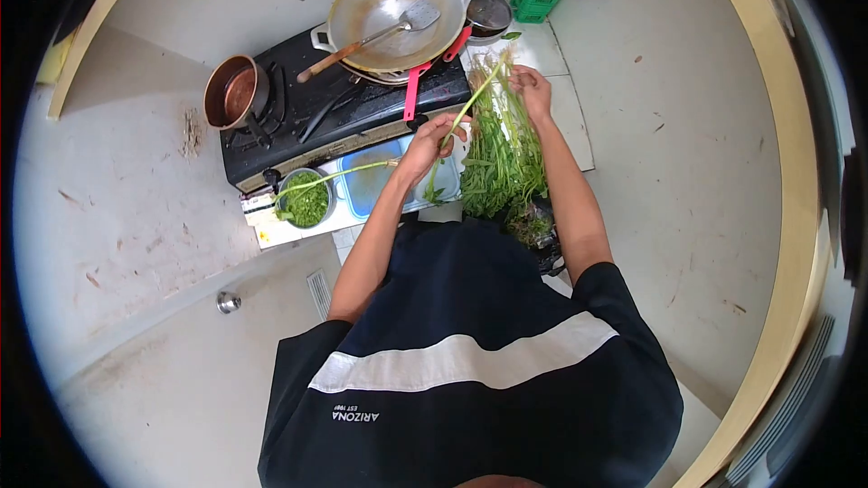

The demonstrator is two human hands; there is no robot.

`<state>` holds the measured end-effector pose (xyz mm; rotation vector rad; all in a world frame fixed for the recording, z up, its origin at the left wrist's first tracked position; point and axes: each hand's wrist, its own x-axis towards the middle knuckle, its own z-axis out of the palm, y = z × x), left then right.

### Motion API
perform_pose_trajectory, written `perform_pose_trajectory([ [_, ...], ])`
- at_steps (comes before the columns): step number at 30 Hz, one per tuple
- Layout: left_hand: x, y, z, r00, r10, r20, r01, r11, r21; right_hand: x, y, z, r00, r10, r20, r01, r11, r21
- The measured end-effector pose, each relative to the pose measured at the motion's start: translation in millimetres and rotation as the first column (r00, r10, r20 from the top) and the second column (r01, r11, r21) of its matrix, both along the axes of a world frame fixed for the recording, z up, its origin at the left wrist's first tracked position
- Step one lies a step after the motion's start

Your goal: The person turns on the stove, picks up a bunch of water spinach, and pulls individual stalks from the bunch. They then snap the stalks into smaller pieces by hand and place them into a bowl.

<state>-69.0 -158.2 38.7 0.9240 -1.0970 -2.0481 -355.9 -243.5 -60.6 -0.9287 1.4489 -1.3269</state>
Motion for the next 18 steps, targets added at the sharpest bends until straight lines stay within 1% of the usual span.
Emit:
perform_pose_trajectory([
  [2,11,5,5,1.0,0.011,0.026,-0.01,0.999,-0.05,-11,-3,-7,0.984,-0.145,0.1,0.148,0.989,-0.025],
  [3,17,7,10,0.999,0.02,0.026,-0.018,0.997,-0.069,-17,-1,-2,0.989,-0.126,0.08,0.124,0.992,0.032],
  [4,22,11,16,0.999,0.033,0.026,-0.032,0.997,-0.066,-18,3,-1,0.99,-0.113,0.08,0.11,0.993,0.035],
  [6,30,17,25,0.995,0.096,0.032,-0.092,0.992,-0.09,-19,8,1,0.986,-0.1,0.133,0.094,0.994,0.054],
  [7,34,20,26,0.992,0.128,-0.02,-0.129,0.988,-0.084,-18,14,3,0.992,-0.049,0.113,0.042,0.997,0.058],
  [8,38,24,26,0.989,0.146,-0.017,-0.147,0.986,-0.08,-11,20,3,0.993,-0.031,0.115,0.024,0.998,0.062],
  [10,47,30,31,0.973,0.223,-0.069,-0.229,0.968,-0.102,8,38,18,0.991,-0.072,-0.111,0.079,0.995,0.064],
  [11,53,33,34,0.971,0.228,-0.071,-0.235,0.967,-0.1,22,50,27,0.976,-0.09,-0.199,0.092,0.996,0.0],
  [12,57,36,39,0.965,0.253,-0.068,-0.258,0.961,-0.094,36,63,40,0.978,-0.065,-0.197,0.067,0.998,0.007],
  [14,65,43,48,0.962,0.271,-0.033,-0.273,0.954,-0.128,66,89,65,0.991,0.132,-0.015,-0.13,0.989,0.063],
  [15,74,46,51,0.973,0.23,0.012,-0.226,0.965,-0.133,83,100,74,0.976,0.218,0.007,-0.218,0.975,0.041],
  [16,78,49,55,0.968,0.251,0.015,-0.247,0.96,-0.13,100,110,81,0.953,0.303,0.027,-0.303,0.953,0.017],
  [18,85,57,65,0.959,0.278,0.06,-0.248,0.92,-0.302,125,128,88,0.88,0.473,0.047,-0.475,0.88,0.029],
])
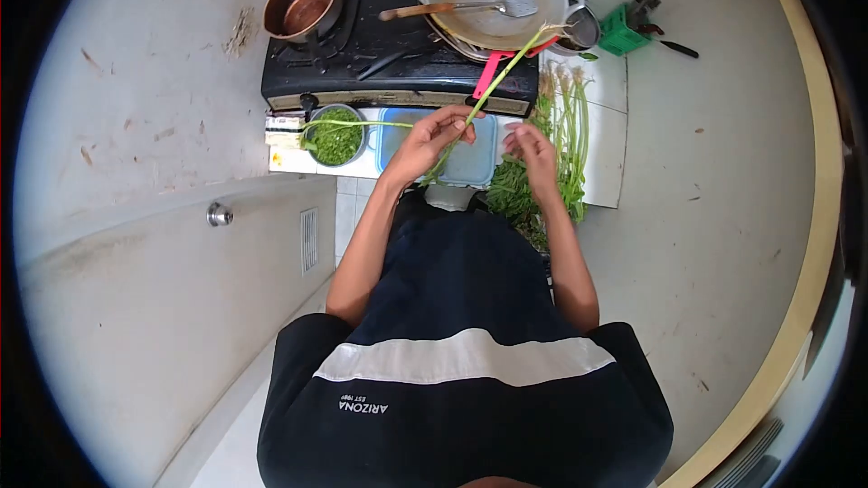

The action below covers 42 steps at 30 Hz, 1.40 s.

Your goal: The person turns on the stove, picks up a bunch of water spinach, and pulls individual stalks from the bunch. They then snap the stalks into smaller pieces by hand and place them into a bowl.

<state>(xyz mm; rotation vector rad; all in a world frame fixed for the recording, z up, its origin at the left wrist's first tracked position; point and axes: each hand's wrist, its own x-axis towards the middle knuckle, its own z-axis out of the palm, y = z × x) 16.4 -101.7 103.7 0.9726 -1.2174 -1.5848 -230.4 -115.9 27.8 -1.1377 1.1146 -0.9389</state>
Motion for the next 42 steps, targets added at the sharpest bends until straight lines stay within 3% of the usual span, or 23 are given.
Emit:
perform_pose_trajectory([
  [2,14,6,5,0.999,0.043,0.027,-0.044,0.999,0.024,24,12,1,0.995,0.097,-0.009,-0.097,0.995,0.032],
  [4,29,11,3,0.977,0.176,-0.116,-0.176,0.984,0.012,42,18,-3,0.982,0.186,-0.019,-0.184,0.981,0.066],
  [8,67,24,0,0.913,0.346,-0.216,-0.335,0.938,0.087,67,18,-17,0.96,0.277,-0.05,-0.273,0.959,0.072],
  [11,96,32,-2,0.862,0.397,-0.315,-0.39,0.917,0.088,83,12,-38,0.955,0.274,-0.118,-0.264,0.96,0.091],
  [13,115,35,-9,0.807,0.423,-0.412,-0.42,0.902,0.103,89,4,-83,0.929,0.194,-0.316,-0.211,0.977,-0.021],
  [16,137,39,-13,0.762,0.456,-0.46,-0.45,0.883,0.13,108,-4,-110,0.872,0.107,-0.478,-0.187,0.975,-0.123],
  [20,162,42,-17,0.732,0.451,-0.511,-0.441,0.885,0.149,135,-9,-125,0.819,0.102,-0.564,-0.246,0.951,-0.185],
  [22,176,41,-24,0.717,0.439,-0.541,-0.438,0.888,0.14,145,-11,-136,0.69,0.051,-0.722,-0.339,0.904,-0.26],
  [25,193,40,-30,0.663,0.463,-0.588,-0.433,0.878,0.204,161,-11,-142,0.708,0.097,-0.699,-0.282,0.947,-0.155],
  [28,208,39,-34,0.634,0.463,-0.619,-0.423,0.878,0.223,178,-9,-138,0.736,0.051,-0.675,-0.255,0.945,-0.206],
  [36,244,36,-38,0.681,0.446,-0.581,-0.366,0.894,0.257,231,-10,-121,0.758,-0.007,-0.652,-0.189,0.955,-0.231],
  [38,244,34,-43,0.754,0.447,-0.481,-0.367,0.894,0.256,236,-9,-123,0.735,-0.027,-0.677,-0.185,0.953,-0.239],
  [42,240,29,-49,0.776,0.357,-0.52,-0.27,0.933,0.237,236,1,-112,0.734,-0.072,-0.676,-0.172,0.942,-0.287],
])
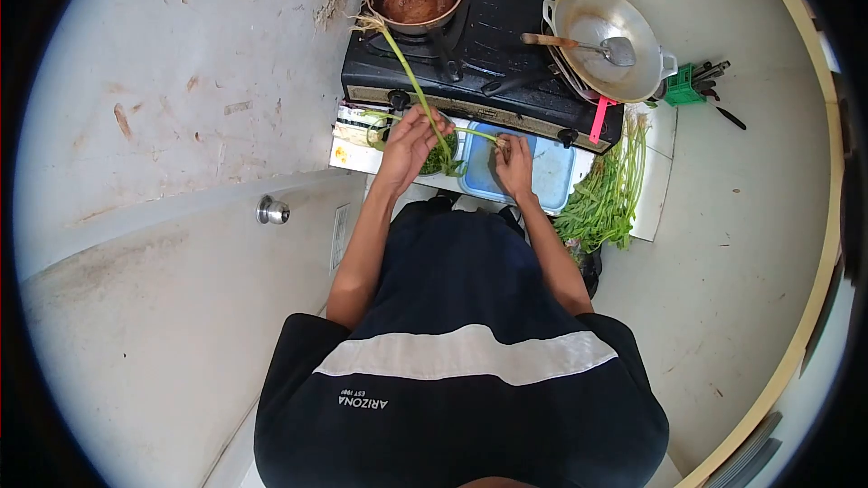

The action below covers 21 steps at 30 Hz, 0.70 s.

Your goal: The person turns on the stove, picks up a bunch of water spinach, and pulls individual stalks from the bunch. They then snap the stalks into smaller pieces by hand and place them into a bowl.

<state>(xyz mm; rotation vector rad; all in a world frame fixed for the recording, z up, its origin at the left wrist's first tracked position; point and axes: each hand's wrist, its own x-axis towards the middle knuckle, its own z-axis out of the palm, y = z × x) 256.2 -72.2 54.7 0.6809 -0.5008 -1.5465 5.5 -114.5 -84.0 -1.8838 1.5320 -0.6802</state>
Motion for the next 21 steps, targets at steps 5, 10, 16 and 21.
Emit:
perform_pose_trajectory([
  [5,-8,-6,3,0.994,-0.05,-0.097,0.047,0.998,-0.029,-7,18,32,0.986,-0.051,0.158,0.054,0.998,-0.016],
  [10,-16,-19,28,0.986,-0.104,-0.128,0.094,0.992,-0.087,-1,41,90,0.847,-0.199,0.493,0.071,0.961,0.266],
  [16,-27,-29,28,0.977,-0.198,-0.08,0.188,0.975,-0.116,5,49,138,0.732,-0.258,0.63,-0.054,0.901,0.431],
  [21,-33,-28,16,0.799,-0.362,0.48,0.507,0.835,-0.214,19,46,185,0.269,-0.544,0.795,-0.123,0.799,0.589],
])
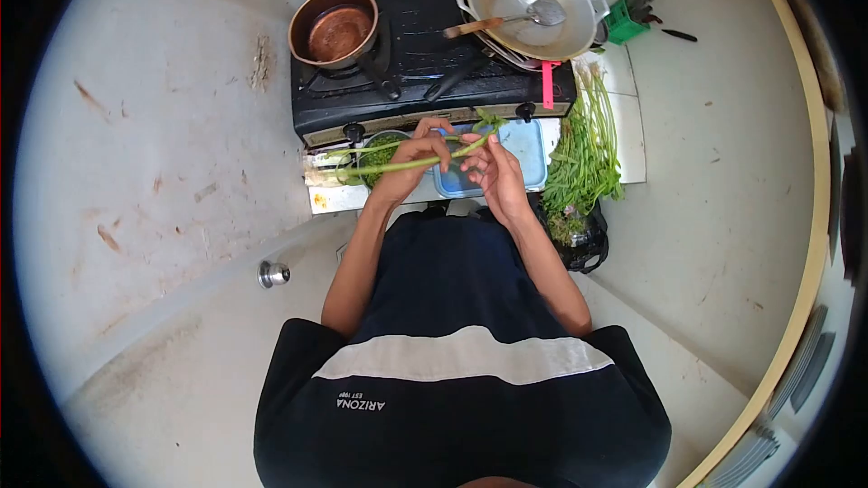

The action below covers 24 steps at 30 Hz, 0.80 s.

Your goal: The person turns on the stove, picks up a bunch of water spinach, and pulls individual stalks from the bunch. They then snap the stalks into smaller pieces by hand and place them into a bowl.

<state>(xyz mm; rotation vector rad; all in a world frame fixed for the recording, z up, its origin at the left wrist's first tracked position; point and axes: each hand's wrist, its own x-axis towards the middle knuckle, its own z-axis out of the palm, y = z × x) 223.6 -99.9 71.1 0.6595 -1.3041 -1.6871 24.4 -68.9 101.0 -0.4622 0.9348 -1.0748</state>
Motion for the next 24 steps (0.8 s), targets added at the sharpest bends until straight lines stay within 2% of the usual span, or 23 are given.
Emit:
perform_pose_trajectory([
  [1,-2,1,-1,1.0,-0.019,-0.001,0.019,1.0,0.0,-3,2,-3,1.0,-0.019,-0.001,0.019,1.0,0.0],
  [3,-5,2,-2,0.997,-0.07,0.032,0.073,0.99,-0.123,-6,3,-8,0.997,-0.076,-0.024,0.074,0.995,-0.061],
  [4,-5,6,-10,0.992,-0.11,-0.067,0.112,0.994,0.021,-8,4,-7,0.996,-0.085,-0.023,0.083,0.995,-0.063],
  [5,-5,10,-14,0.991,-0.114,-0.065,0.115,0.993,0.02,-10,6,-5,0.995,-0.089,-0.041,0.084,0.991,-0.109],
  [7,-3,19,-18,0.979,-0.016,-0.202,0.093,0.921,0.379,-10,7,2,0.994,-0.094,-0.056,0.084,0.984,-0.155],
  [9,1,29,-22,0.984,0.019,-0.176,0.058,0.906,0.419,-11,7,8,0.967,-0.134,-0.218,0.072,0.959,-0.272],
  [11,7,36,-27,0.988,0.049,-0.148,0.025,0.889,0.457,-12,5,11,0.958,-0.146,-0.248,0.064,0.948,-0.312],
  [13,24,40,-36,0.994,-0.087,0.063,0.047,0.877,0.478,-13,3,15,0.948,-0.158,-0.276,0.054,0.935,-0.35],
  [14,34,40,-40,0.994,-0.09,0.064,0.049,0.878,0.477,-14,2,17,0.942,-0.159,-0.296,0.036,0.924,-0.382],
  [16,58,36,-43,0.863,-0.323,0.389,0.16,0.905,0.394,-16,-2,22,0.934,-0.166,-0.316,0.021,0.909,-0.415],
  [17,72,33,-41,0.862,-0.325,0.389,0.164,0.905,0.393,-17,-3,25,0.927,-0.159,-0.34,-0.001,0.905,-0.426],
  [19,94,26,-13,0.588,-0.633,0.504,0.423,0.772,0.476,-19,-3,29,0.918,-0.151,-0.365,-0.024,0.901,-0.433],
  [21,94,17,31,0.593,-0.637,0.492,0.409,0.765,0.497,-22,-5,32,0.915,-0.101,-0.391,-0.094,0.889,-0.449],
  [23,85,10,63,0.758,-0.43,0.491,0.312,0.899,0.307,-24,-6,35,0.899,-0.078,-0.431,-0.139,0.882,-0.451],
  [24,74,4,76,0.802,-0.361,0.476,0.275,0.931,0.242,-23,-7,37,0.88,-0.063,-0.47,-0.179,0.875,-0.451],
])
